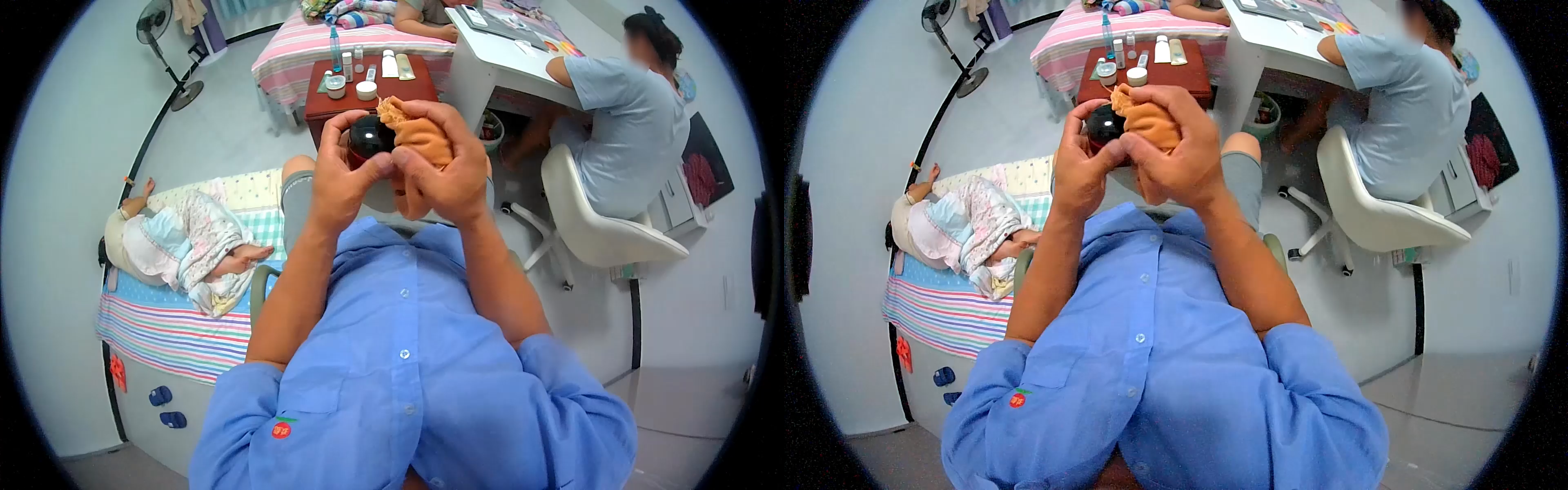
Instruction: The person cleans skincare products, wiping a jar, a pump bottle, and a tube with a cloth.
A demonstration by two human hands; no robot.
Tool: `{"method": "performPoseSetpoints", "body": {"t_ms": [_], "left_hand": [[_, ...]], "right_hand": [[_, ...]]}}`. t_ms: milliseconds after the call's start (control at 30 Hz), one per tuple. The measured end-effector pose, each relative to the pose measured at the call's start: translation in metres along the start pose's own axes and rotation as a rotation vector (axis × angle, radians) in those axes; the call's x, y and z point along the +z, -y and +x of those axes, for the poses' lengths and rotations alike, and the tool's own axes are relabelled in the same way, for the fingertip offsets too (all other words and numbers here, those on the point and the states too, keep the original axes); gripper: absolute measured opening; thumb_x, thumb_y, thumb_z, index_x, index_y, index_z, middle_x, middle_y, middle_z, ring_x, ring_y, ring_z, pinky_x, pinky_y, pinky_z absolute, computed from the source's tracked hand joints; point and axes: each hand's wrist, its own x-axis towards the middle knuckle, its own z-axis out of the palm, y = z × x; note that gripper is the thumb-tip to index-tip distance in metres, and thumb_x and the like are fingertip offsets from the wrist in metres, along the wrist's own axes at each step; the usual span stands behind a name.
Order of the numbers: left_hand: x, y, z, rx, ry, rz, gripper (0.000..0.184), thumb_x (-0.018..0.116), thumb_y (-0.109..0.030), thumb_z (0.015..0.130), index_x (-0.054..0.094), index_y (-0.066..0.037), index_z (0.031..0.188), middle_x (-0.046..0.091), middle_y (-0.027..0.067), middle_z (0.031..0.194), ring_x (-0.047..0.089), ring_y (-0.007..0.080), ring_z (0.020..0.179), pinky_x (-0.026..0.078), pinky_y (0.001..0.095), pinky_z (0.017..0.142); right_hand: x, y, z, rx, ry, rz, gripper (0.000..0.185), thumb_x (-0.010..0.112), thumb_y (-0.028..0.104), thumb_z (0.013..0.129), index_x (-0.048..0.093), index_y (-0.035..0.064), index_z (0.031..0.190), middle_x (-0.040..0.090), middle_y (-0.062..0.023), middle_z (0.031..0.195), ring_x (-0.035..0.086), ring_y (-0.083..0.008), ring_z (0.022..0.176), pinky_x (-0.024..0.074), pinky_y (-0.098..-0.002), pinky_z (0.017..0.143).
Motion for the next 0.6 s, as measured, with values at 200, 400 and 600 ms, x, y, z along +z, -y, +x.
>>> {"method": "performPoseSetpoints", "body": {"t_ms": [200,400,600], "left_hand": [[0.008,-0.003,0.001,0.251,0.171,0.906,0.071,0.086,-0.015,0.077,0.051,-0.004,0.138,0.062,0.0154,0.127,0.063,0.0343,0.116,0.051,0.0385,0.099],[0.004,-0.012,-0.01,0.257,0.06,0.977,0.065,0.086,-0.015,0.075,0.055,-0.004,0.131,0.063,0.0124,0.12,0.063,0.029,0.113,0.051,0.0383,0.098],[0.002,-0.01,0.003,-0.075,-0.091,0.006,0.05,0.075,-0.026,0.095,0.052,-0.001,0.13,0.065,0.011,0.12,0.066,0.0217,0.11,0.056,0.0365,0.095]], "right_hand": [[-0.014,0.001,0.023,-0.291,0.259,-0.184,0.039,0.079,0.011,0.074,0.071,0.0058,0.111,0.07,-0.011,0.108,0.068,-0.0256,0.098,0.0542,-0.0359,0.089],[-0.008,-0.016,0.028,0.123,0.25,0.172,0.026,0.077,0.011,0.082,0.072,0.0043,0.106,0.073,-0.0068,0.099,0.069,-0.0151,0.092,0.0566,-0.03,0.082],[0.004,-0.027,0.005,0.253,-0.094,0.423,0.034,0.076,0.012,0.088,0.065,0.0011,0.118,0.07,-0.0081,0.105,0.067,-0.013,0.091,0.0572,-0.0267,0.08]]}}
